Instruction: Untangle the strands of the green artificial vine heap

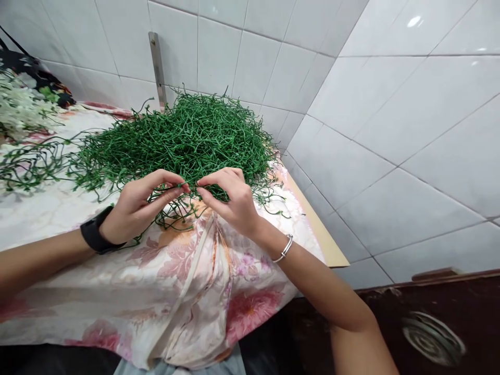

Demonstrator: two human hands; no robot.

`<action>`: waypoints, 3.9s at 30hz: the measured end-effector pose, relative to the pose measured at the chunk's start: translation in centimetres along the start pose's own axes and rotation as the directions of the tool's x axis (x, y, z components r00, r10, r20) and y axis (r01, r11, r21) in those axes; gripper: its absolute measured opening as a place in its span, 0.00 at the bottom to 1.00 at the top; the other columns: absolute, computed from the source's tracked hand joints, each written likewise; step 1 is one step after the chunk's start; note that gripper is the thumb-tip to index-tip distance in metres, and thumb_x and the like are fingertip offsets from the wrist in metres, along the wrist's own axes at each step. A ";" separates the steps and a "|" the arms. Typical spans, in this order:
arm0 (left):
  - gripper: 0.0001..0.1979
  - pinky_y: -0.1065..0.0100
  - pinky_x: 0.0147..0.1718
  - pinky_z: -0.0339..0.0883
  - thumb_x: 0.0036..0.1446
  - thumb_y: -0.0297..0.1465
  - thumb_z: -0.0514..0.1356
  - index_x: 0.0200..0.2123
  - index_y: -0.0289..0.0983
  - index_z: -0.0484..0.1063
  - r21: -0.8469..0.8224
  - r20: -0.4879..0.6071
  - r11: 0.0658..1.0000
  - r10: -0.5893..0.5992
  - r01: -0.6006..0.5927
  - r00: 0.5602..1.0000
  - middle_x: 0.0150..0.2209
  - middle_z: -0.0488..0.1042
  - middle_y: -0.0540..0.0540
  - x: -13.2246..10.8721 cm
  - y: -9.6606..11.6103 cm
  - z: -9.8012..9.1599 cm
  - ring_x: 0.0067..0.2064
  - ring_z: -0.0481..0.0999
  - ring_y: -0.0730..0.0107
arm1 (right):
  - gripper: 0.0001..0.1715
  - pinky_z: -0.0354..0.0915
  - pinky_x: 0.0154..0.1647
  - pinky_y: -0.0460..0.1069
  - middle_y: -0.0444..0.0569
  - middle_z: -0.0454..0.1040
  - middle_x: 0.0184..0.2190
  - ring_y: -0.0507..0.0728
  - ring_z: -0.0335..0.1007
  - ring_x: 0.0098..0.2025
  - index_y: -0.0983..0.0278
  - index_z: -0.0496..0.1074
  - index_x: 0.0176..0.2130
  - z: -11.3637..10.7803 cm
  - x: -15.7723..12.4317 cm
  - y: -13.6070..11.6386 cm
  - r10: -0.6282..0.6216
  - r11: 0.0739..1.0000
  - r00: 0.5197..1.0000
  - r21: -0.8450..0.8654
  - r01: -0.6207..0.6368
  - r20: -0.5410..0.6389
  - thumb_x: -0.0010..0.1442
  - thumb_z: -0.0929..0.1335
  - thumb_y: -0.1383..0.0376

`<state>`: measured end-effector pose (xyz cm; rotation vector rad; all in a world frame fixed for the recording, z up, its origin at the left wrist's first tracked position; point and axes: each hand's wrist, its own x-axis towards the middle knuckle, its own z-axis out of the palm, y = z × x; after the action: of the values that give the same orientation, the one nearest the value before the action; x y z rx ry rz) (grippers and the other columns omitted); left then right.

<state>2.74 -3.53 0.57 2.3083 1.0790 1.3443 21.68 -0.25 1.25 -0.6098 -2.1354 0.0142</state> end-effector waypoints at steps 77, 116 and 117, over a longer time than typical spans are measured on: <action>0.29 0.62 0.46 0.65 0.50 0.21 0.54 0.55 0.40 0.53 -0.504 0.056 0.863 -0.002 0.030 0.998 0.48 0.68 0.44 1.4 -1.8 -1.1 0.45 0.70 0.68 | 0.11 0.56 0.48 0.56 0.48 0.70 0.40 0.57 0.63 0.47 0.60 0.64 0.41 -0.7 0.3 1.1 -0.013 0.986 0.994 -0.168 -0.005 -0.110 0.56 0.62 0.71; 0.25 0.69 0.42 0.65 0.54 0.26 0.55 0.55 0.37 0.53 -0.076 0.078 0.986 0.153 -0.147 0.985 0.40 0.69 0.45 0.2 -0.1 0.0 0.40 0.69 0.72 | 0.06 0.59 0.41 0.51 0.45 0.74 0.30 0.52 0.67 0.35 0.63 0.65 0.37 0.7 -0.3 -0.3 -0.190 0.969 0.978 -0.143 0.201 0.086 0.56 0.64 0.70; 0.24 0.70 0.42 0.65 0.54 0.25 0.55 0.55 0.38 0.54 -0.063 0.080 0.985 0.163 -0.158 0.983 0.42 0.69 0.45 0.2 -0.2 0.0 0.40 0.69 0.72 | 0.07 0.59 0.40 0.51 0.45 0.73 0.30 0.52 0.67 0.34 0.63 0.65 0.37 0.7 -0.3 -0.2 -0.196 0.971 0.979 -0.126 0.203 0.064 0.56 0.64 0.71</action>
<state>2.70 -3.26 0.66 2.4312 0.8344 1.3003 21.17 -0.46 0.63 -0.4722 -2.2515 -0.2266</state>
